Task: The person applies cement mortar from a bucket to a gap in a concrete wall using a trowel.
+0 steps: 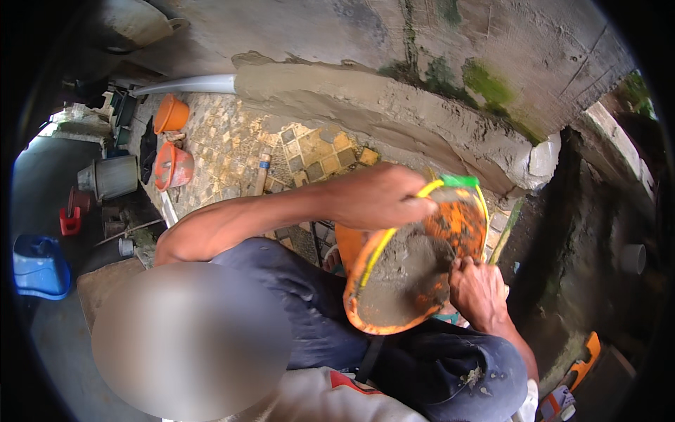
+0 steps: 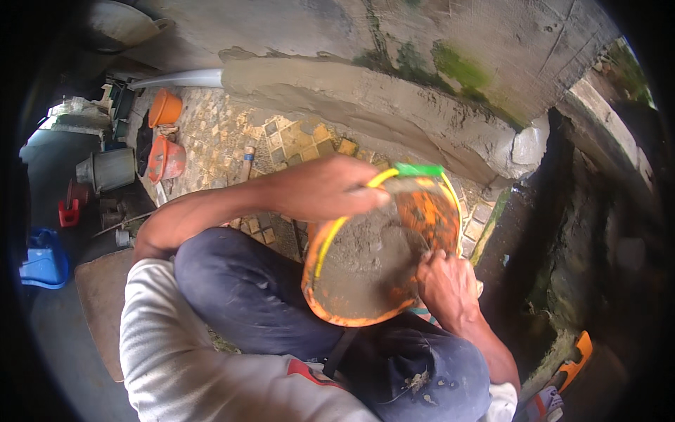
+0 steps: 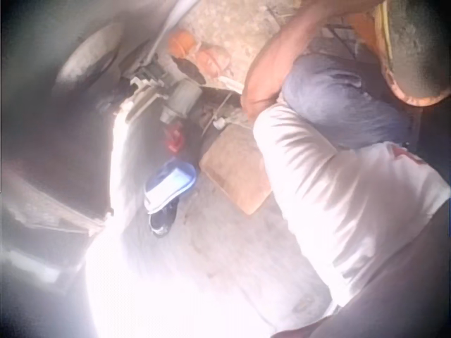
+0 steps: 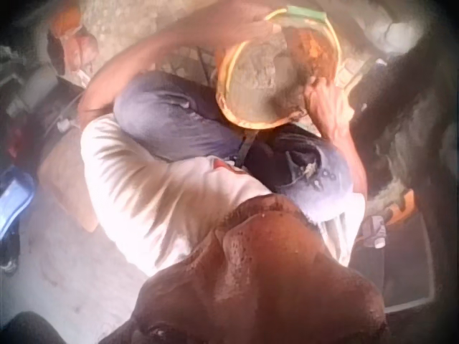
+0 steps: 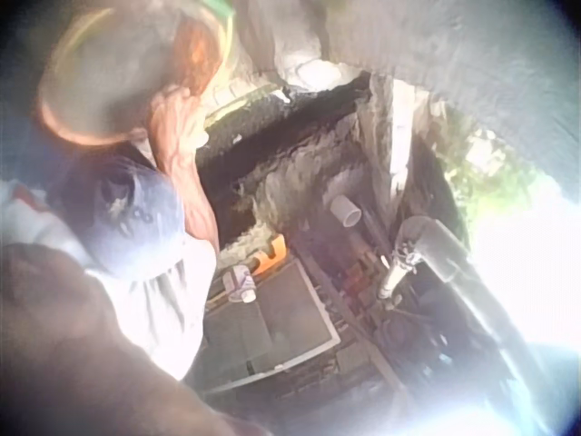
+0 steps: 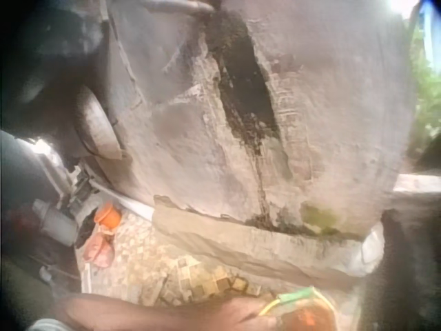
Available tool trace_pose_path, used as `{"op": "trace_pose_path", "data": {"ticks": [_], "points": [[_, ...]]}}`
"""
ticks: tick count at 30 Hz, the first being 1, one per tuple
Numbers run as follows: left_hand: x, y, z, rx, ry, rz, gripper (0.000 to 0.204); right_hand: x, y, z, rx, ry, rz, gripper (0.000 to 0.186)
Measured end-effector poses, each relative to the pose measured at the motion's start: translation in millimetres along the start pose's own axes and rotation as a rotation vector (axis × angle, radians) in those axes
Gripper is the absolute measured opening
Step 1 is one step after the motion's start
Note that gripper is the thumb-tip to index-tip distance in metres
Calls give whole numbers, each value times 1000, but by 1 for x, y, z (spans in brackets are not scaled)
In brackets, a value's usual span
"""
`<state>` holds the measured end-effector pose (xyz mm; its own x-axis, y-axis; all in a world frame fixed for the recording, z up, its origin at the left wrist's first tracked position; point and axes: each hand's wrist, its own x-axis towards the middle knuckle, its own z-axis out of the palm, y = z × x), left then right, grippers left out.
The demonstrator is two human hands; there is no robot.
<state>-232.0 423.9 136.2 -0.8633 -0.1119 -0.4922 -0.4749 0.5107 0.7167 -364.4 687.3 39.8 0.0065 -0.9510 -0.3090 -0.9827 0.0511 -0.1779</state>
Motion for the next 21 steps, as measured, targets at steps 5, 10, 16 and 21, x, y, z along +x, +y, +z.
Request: {"op": "trace_pose_path", "data": {"ticks": [5, 10, 16, 21], "points": [[-33, -29, -9, -31, 238, -103, 37, 24, 6, -14, -154, 107, -22, 27], [-45, -27, -7, -160, 345, -166, 24, 38, 4, -11, -27, 217, -94, 33], [-44, -17, 3, -94, 252, -114, 30, 41, 7, -15, -185, 190, 161, 34], [-27, -24, 11, -172, 409, -81, 34, 41, -1, 3, 116, -61, 102, 25]]}}
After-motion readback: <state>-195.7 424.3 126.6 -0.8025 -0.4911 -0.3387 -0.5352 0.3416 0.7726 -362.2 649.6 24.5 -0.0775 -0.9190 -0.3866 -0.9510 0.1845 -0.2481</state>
